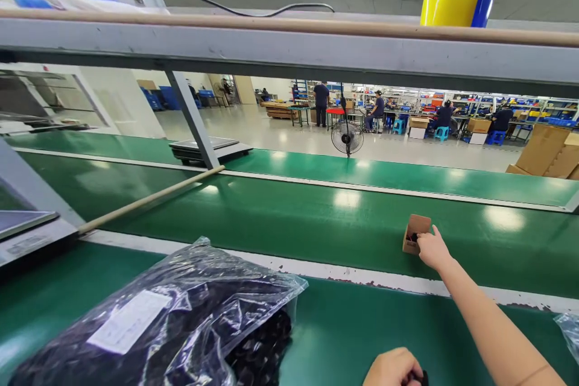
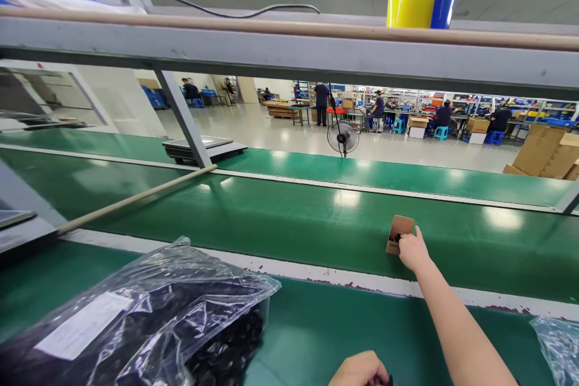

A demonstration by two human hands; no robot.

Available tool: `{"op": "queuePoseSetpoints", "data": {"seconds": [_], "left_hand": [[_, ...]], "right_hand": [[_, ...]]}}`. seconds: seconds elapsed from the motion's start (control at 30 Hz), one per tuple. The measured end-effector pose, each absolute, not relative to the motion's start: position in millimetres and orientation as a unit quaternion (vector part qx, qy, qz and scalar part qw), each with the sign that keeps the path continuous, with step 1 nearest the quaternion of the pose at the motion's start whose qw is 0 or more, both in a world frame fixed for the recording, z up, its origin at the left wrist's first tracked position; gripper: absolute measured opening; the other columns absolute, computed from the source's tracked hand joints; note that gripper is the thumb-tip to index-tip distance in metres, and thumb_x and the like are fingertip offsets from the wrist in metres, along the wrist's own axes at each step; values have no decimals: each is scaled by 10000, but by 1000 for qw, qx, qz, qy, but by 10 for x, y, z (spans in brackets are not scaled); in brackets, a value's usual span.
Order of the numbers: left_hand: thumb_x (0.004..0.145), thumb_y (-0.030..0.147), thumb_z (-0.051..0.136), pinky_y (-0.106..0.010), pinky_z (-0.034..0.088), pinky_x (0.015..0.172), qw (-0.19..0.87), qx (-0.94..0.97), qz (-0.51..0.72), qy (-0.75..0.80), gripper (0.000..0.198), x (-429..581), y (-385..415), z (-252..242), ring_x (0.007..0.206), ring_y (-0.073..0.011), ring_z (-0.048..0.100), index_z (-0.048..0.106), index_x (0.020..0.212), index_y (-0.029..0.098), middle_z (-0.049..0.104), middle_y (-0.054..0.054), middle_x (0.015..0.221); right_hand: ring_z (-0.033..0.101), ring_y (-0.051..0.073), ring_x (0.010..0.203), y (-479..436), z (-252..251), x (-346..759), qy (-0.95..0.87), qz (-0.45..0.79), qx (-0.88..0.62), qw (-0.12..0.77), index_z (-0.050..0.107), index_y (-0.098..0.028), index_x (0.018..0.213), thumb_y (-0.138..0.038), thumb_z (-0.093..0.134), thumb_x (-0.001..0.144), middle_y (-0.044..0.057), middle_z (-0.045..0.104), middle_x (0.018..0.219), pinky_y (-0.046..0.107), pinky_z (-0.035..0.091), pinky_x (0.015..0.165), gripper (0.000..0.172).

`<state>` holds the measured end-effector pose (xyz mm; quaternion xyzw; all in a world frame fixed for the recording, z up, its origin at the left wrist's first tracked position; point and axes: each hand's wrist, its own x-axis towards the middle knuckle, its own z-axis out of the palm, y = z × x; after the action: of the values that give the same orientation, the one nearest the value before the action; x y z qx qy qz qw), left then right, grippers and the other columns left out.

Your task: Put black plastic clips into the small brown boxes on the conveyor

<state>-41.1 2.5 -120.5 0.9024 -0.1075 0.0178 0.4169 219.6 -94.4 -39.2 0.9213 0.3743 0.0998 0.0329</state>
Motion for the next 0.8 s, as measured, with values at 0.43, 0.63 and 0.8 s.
{"op": "queuePoseSetpoints", "data": {"seconds": [0.43,0.63,0.8], "left_hand": [[814,73,499,-257,447,742,388,890,220,90,152,1276,647,37,775,-154,581,612,863,162,612,-28,804],[804,26,469,-281,436,840,359,889,257,121,214,1359,864,-30,888,-166,565,596,931,144,520,-79,1029],[833,30,389,-257,461,802,368,885,273,87,249,817,870,-18,810,-127,553,567,950,159,509,-53,1025]], "right_hand": [[353,322,1249,-1022,-1285,1099,255,304,901,-174,601,-187,1064,-150,358,806,106,531,1253,567,259,1007,356],[413,324,1193,-979,-1318,1033,268,282,894,-224,619,-185,968,-135,358,821,112,587,1137,535,288,1015,304],[444,304,1151,-929,-1253,1061,267,263,881,-290,618,-199,931,-103,365,815,102,600,1081,487,327,1000,295]]}}
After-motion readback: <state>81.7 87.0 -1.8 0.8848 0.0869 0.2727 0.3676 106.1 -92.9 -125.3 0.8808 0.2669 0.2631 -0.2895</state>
